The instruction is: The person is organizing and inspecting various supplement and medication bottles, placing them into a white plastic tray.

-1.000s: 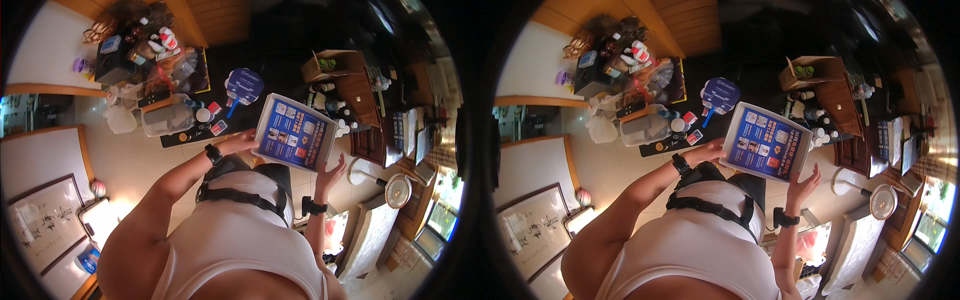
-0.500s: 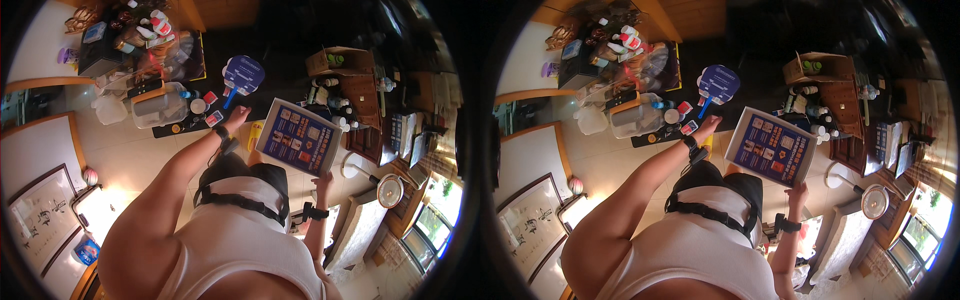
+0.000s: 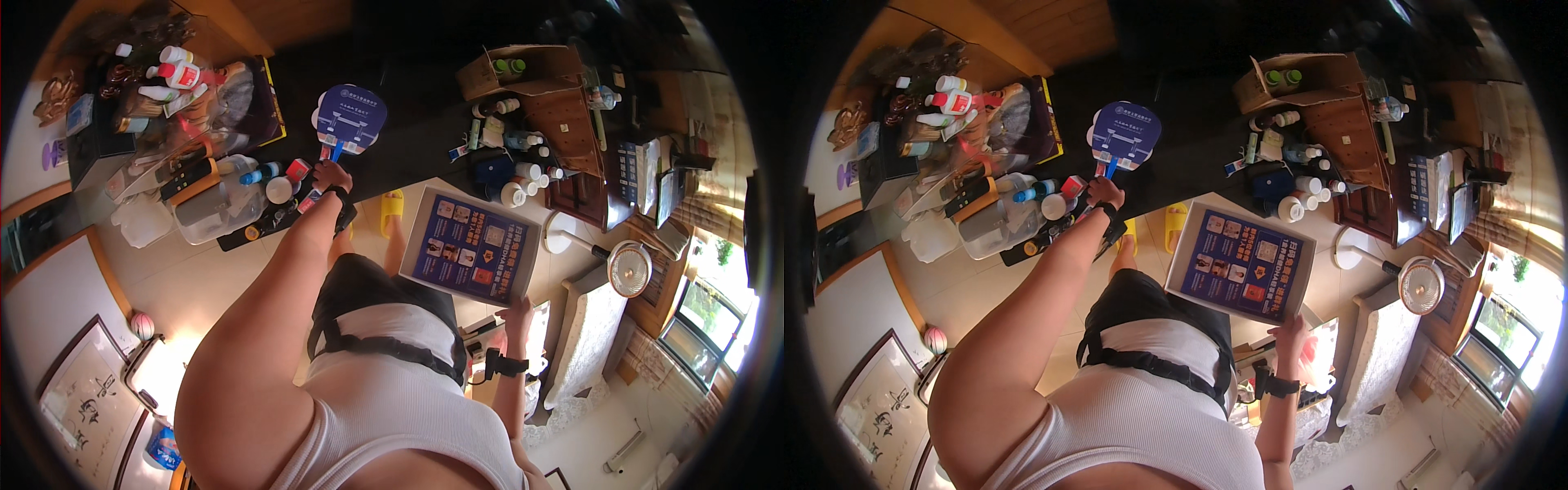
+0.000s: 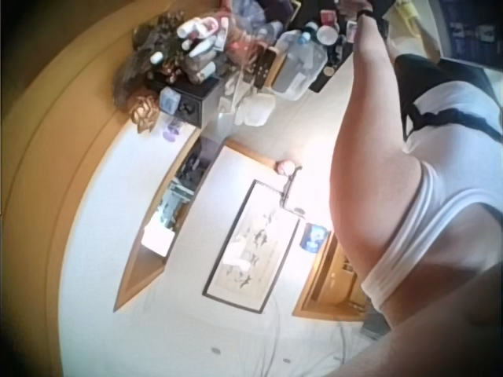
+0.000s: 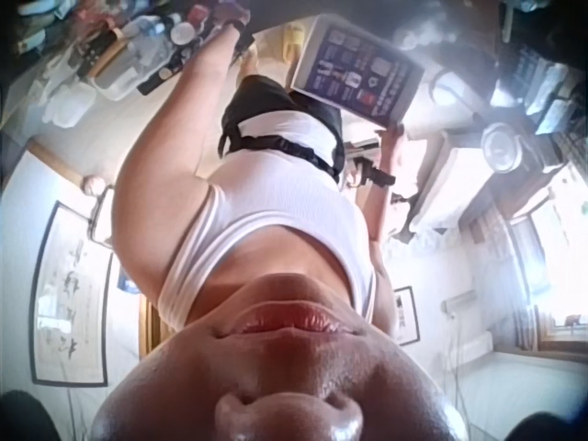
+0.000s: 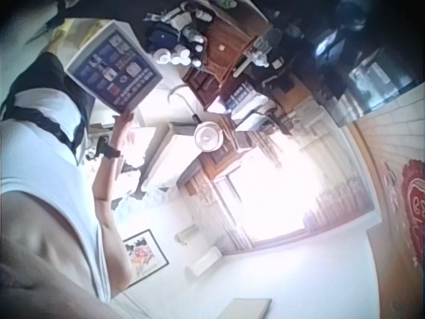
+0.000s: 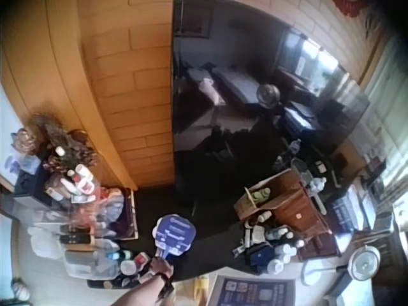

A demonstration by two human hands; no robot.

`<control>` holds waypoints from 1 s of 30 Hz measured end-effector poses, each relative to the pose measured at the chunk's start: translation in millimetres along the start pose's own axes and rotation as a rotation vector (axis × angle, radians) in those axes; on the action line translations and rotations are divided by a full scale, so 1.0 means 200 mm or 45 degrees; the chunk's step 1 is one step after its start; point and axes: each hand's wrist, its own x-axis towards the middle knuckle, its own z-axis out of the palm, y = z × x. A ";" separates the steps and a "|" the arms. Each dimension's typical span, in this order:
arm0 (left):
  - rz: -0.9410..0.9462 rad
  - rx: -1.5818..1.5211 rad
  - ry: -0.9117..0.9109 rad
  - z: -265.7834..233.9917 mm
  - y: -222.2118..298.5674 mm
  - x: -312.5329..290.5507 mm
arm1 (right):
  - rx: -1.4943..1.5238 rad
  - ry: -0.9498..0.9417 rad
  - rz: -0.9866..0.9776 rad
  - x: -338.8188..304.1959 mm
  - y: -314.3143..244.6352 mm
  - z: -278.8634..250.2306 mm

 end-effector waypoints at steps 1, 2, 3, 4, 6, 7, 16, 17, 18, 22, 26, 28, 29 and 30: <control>0.001 0.001 0.048 0.03 -0.01 0.02 | 0.068 -0.007 0.090 0.00 -0.03 -0.01; 0.001 0.002 0.098 0.05 -0.01 0.03 | 0.138 -0.014 0.180 0.00 -0.07 -0.01; 0.011 0.003 0.096 0.06 0.00 0.04 | 0.140 -0.005 0.185 0.01 -0.06 -0.01; 0.071 -0.059 0.086 0.07 0.00 0.04 | 0.161 0.004 0.163 0.02 -0.06 -0.01; 0.128 -0.118 0.084 0.10 -0.02 0.07 | 0.189 0.009 0.137 0.07 -0.09 0.01; 0.254 -0.301 0.177 0.13 -0.07 0.09 | 0.113 -0.054 0.112 0.12 -0.14 0.02; 0.724 -1.026 0.227 -0.17 -0.22 -0.26 | 0.033 -0.299 -0.158 0.48 -0.12 0.30; 0.695 -1.068 0.204 -0.22 -0.26 -0.31 | 0.046 -0.303 -0.159 0.54 -0.13 0.34; 0.702 -1.089 0.169 -0.27 -0.30 -0.36 | -0.024 -0.336 -0.220 0.60 -0.16 0.40; 0.644 -1.083 0.235 -0.40 -0.49 -0.51 | -0.026 -0.415 -0.284 0.78 -0.29 0.65; 0.764 -1.010 0.324 -0.53 -0.61 -0.63 | 0.037 -0.483 -0.311 0.90 -0.45 0.88; 0.816 -0.975 0.265 -0.63 -0.58 -0.73 | 0.098 -0.557 -0.239 0.98 -0.48 0.98; 0.907 -0.950 0.280 -0.63 -0.57 -0.73 | 0.141 -0.621 -0.171 1.01 -0.49 1.03; 0.892 -0.908 0.243 -0.63 -0.59 -0.74 | 0.155 -0.636 -0.176 1.04 -0.50 1.09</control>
